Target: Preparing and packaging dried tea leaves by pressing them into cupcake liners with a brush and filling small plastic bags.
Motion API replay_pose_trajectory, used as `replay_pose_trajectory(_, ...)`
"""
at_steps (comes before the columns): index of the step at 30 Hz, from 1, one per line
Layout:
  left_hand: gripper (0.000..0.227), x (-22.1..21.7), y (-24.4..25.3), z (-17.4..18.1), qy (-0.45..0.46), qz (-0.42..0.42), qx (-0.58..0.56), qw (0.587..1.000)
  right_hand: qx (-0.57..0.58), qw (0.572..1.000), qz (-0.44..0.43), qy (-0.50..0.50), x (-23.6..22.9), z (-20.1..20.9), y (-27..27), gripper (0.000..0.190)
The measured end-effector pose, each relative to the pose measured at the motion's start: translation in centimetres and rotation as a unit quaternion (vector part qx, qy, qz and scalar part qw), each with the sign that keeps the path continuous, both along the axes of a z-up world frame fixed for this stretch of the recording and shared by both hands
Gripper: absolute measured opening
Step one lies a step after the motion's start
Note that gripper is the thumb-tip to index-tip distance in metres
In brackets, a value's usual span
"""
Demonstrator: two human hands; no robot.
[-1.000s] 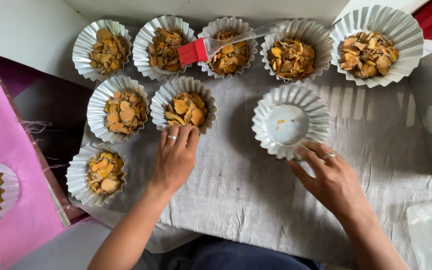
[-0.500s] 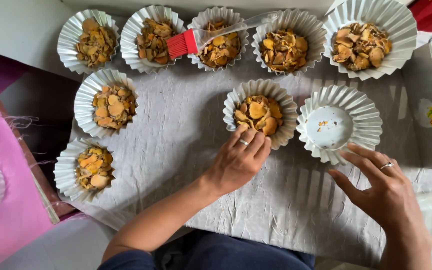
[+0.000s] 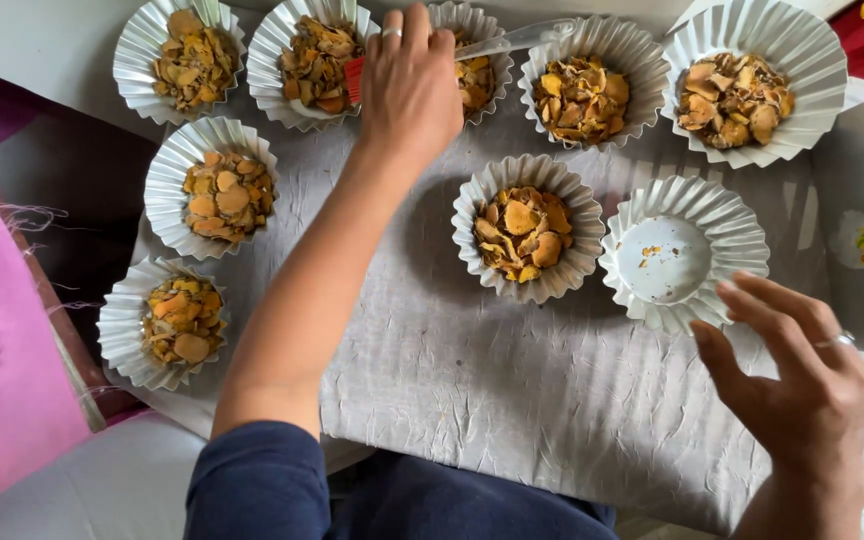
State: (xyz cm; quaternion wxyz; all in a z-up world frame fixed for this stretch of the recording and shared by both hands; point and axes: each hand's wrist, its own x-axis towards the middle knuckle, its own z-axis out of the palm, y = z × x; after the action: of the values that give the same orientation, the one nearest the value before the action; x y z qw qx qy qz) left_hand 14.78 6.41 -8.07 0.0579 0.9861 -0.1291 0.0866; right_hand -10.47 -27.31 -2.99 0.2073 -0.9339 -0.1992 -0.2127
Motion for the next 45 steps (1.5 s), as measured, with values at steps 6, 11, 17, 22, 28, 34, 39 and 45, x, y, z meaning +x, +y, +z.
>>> replay_pose_trajectory(6,0.026,2.3,0.0,-2.3,-0.081,-0.026,0.030,0.996,-0.033,0.998,0.030,0.035,5.8,1.7,7.3,0.018)
replay_pose_trajectory(11,0.014,-1.6,1.1,2.5,-0.237,-0.052,-0.020,0.970,-0.202,0.943,0.026,0.262,12.7,-4.0,12.5,0.048)
replay_pose_trajectory(17,0.018,-10.2,2.3,7.4,-0.207,-0.105,-0.298,0.926,-0.132,0.976,0.059,0.163,12.2,-4.5,13.0,0.020)
replay_pose_trajectory(22,0.024,-14.0,-0.1,1.9,-0.126,-0.040,-0.502,0.855,0.194,0.953,0.004,0.234,9.6,0.0,12.2,0.014)
replay_pose_trajectory(28,0.026,-16.2,-4.1,0.1,-0.047,-0.104,-0.646,0.755,0.469,0.823,-0.032,0.319,7.7,-1.8,10.5,0.019)
replay_pose_trajectory(34,0.027,-15.8,-3.7,-1.9,-0.127,-0.087,-0.579,0.800,0.460,0.830,-0.047,0.312,6.5,-1.2,10.9,0.019)
replay_pose_trajectory(39,0.026,-16.1,-4.9,-2.6,-0.094,-0.112,-0.571,0.808,0.372,0.890,-0.051,0.259,5.2,-0.2,9.5,0.014)
replay_pose_trajectory(45,0.028,-14.8,-2.2,-3.1,-0.131,-0.068,-0.563,0.813,-0.051,0.989,-0.136,0.029,3.0,-2.1,2.5,0.011)
